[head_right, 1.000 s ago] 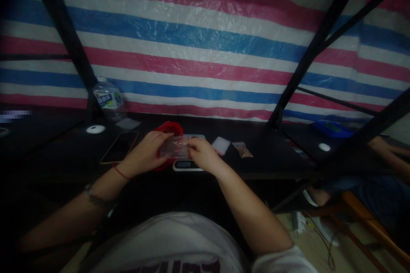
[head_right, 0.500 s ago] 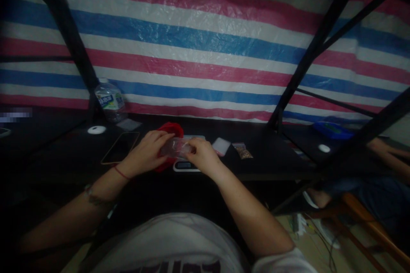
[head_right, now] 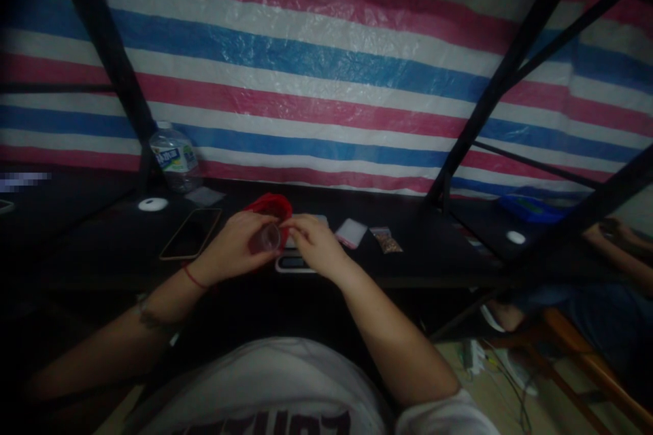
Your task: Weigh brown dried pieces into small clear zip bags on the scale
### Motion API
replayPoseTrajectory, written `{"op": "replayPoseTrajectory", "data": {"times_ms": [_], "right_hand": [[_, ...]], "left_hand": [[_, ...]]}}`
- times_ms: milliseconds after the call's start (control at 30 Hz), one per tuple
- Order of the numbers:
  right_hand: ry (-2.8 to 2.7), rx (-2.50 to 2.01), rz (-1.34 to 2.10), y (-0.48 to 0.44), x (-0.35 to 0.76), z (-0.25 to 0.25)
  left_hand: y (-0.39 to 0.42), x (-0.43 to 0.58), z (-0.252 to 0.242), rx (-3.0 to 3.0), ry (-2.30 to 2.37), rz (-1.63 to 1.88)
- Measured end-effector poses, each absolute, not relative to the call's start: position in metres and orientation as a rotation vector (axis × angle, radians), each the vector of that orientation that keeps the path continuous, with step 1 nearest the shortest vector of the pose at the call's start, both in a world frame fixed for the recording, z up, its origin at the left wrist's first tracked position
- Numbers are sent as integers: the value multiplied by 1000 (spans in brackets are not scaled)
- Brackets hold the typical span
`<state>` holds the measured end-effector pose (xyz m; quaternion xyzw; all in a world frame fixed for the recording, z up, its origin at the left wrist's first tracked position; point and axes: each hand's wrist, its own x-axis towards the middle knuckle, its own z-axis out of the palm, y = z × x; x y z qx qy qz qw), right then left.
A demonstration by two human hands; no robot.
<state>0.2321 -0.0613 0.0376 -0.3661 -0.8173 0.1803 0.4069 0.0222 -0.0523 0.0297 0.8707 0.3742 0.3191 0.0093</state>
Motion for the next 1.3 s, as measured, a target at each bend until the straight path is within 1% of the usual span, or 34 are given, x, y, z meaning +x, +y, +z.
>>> {"op": "replayPoseTrajectory", "data": {"times_ms": [100, 233, 333, 467, 567, 667, 833, 967, 1167, 1300], "right_hand": [[-1892, -1067, 316, -40, 250, 33], [-1926, -1317, 203, -7, 268, 13], [-2008, -1472, 237, 11, 271, -7], [-2071, -1519, 292, 22, 267, -25], [-2012, -1474, 342, 24, 265, -29], [-1896, -1374, 474, 21, 263, -28], [-1723, -1065, 820, 0, 256, -11], [-1633, -892, 969, -22, 247, 4], [-1657, -801, 1023, -43, 238, 16], [-1764, -809, 941, -52, 238, 23]], "left_hand": [[-46, 17, 27, 2553, 1271, 1109], [-39, 16, 22, 2379, 1286, 1162], [-37, 17, 19, 2290, 1248, 1148], [-36, 19, 16, 2228, 1206, 1120], [-37, 20, 14, 2188, 1203, 1077], [-38, 22, 12, 2162, 1182, 1051], [-41, 25, 12, 2190, 1206, 1049], [-44, 28, 12, 2219, 1234, 1038], [-50, 33, 14, 2282, 1230, 1037], [-54, 35, 14, 2302, 1155, 1056]]}}
